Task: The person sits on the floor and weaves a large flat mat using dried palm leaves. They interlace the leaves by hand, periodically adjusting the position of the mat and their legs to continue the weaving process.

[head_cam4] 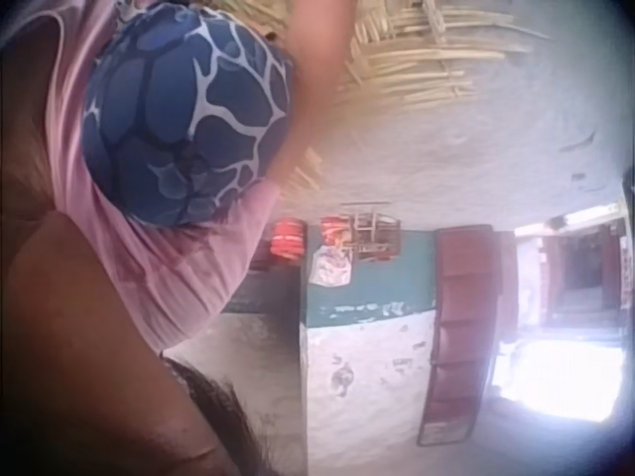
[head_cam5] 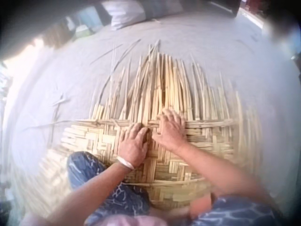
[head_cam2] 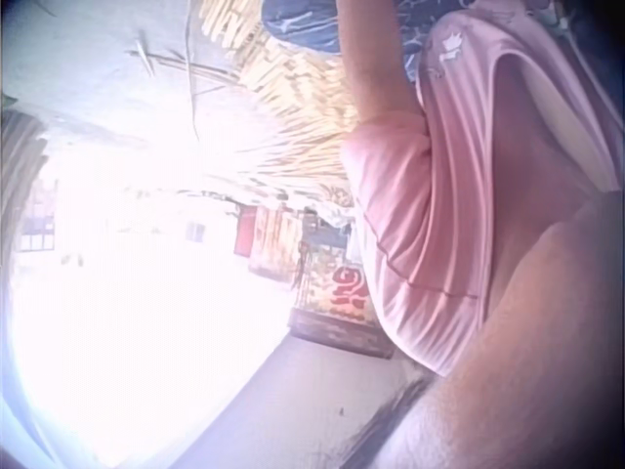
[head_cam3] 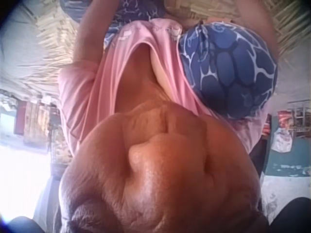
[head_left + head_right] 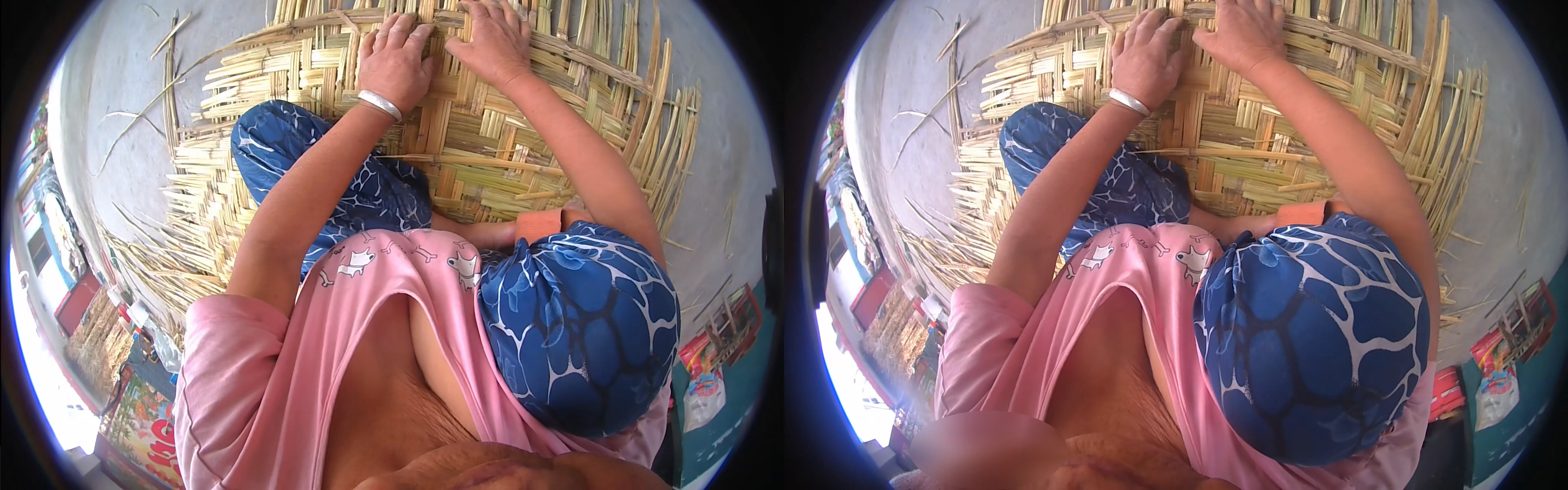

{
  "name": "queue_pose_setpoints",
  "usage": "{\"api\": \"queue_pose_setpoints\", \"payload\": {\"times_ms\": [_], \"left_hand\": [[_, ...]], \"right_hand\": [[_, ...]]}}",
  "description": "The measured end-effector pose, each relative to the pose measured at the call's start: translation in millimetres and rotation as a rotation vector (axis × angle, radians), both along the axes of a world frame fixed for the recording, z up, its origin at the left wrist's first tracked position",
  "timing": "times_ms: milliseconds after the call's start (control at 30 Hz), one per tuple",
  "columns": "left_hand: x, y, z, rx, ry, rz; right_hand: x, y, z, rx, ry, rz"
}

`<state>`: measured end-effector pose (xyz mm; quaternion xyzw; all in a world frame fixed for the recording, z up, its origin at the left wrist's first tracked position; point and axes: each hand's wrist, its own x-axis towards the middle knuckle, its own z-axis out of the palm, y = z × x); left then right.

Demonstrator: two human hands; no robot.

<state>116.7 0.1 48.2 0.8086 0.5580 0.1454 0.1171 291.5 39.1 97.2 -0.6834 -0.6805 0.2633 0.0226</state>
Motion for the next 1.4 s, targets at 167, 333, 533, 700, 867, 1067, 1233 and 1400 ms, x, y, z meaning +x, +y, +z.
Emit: {"api": "queue_pose_setpoints", "payload": {"times_ms": [167,333,533,700,867,1067,1233,1400], "left_hand": [[6.9,-3.1,-1.1,0.014,0.002,0.033],[4.0,-6.1,-2.9,-0.010,-0.042,0.029],[1.5,-16.0,-4.0,0.052,0.058,-0.046],[4.8,-23.3,3.9,0.011,0.148,-0.120],[4.7,-20.7,11.7,-0.076,0.005,-0.091],[23.4,-14.9,59.3,-0.959,-1.880,0.526],[20.6,-2.5,105.2,-1.112,-2.197,0.421],[28.6,-17.5,136.8,-1.183,-2.295,0.325]], "right_hand": [[-6.5,3.0,-5.3,-0.049,-0.058,-0.039],[-6.6,-2.1,-3.3,0.018,-0.021,-0.049],[-1.3,-2.6,-9.2,0.036,-0.008,-0.024],[15.8,-5.9,-34.3,0.140,0.018,0.030],[26.7,-17.9,-16.5,0.125,0.116,0.138],[35.4,-49.9,16.4,0.409,0.375,0.151],[30.3,-73.1,57.9,-0.300,1.155,-0.298],[27.5,-92.7,85.2,-0.176,1.225,-0.261]]}}
